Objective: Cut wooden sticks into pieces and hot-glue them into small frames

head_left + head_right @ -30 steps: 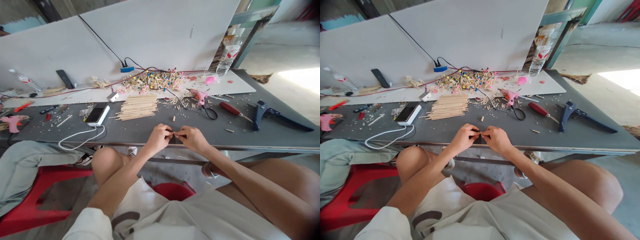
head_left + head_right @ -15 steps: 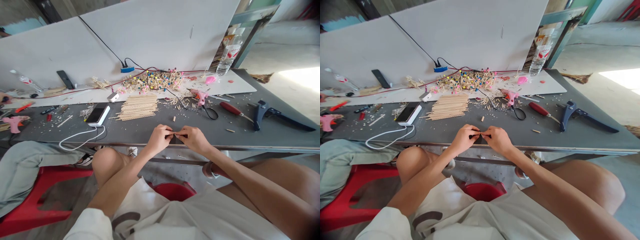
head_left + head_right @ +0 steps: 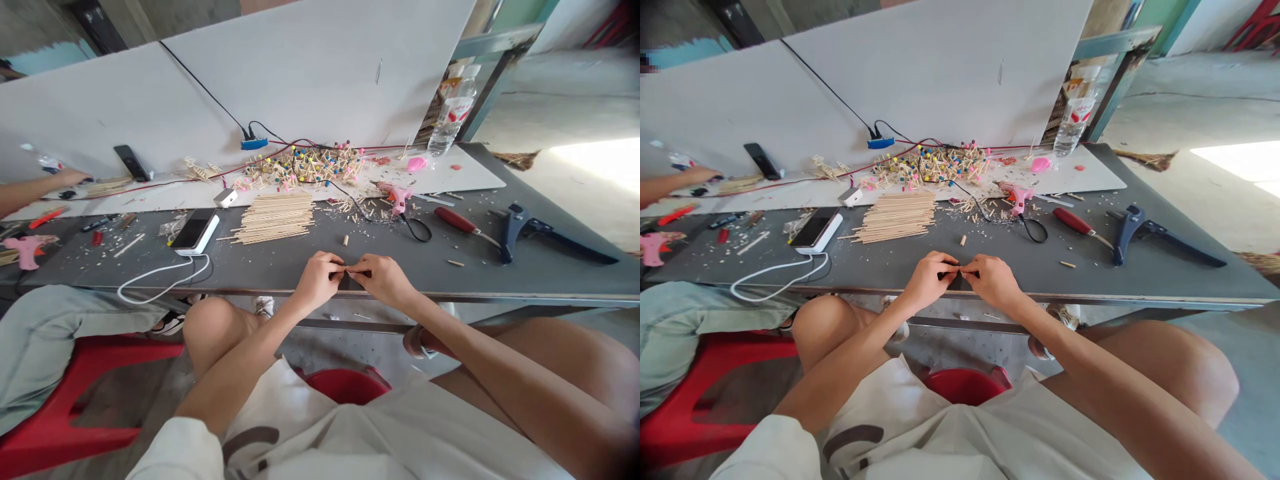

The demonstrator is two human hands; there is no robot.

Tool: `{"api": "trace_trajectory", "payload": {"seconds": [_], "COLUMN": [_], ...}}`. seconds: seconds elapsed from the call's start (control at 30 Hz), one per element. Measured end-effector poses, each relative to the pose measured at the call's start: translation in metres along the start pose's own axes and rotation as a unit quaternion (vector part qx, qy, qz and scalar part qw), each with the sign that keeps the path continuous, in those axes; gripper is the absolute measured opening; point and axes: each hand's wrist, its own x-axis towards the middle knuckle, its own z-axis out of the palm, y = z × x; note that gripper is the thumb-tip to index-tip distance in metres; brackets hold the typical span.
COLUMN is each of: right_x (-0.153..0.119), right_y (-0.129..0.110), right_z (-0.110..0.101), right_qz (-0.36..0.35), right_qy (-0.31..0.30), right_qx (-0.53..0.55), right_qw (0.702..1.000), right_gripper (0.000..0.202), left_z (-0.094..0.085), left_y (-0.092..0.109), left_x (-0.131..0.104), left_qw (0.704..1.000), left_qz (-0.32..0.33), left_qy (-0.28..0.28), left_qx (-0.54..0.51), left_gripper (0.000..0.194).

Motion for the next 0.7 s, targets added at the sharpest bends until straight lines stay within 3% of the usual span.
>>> {"api": "trace_trajectory", "payload": {"seconds": [0.7], "right_x": [-0.0015], "right_y": [0.0008], "right_z": [0.0035], "right_qz": [-0.010], "right_qy": [0.014], "right_qx": [0.000], "right_qw": [1.000], "right_gripper": [0.026], "left_z": [-0.0005], "left_y": [0.0015], "left_x": [0.0011], "left_qw": [1.000], "left_qz": [-0.022], "left_qy": [-0.005], "left_qx": [-0.014], "left_gripper": [0.023]}}
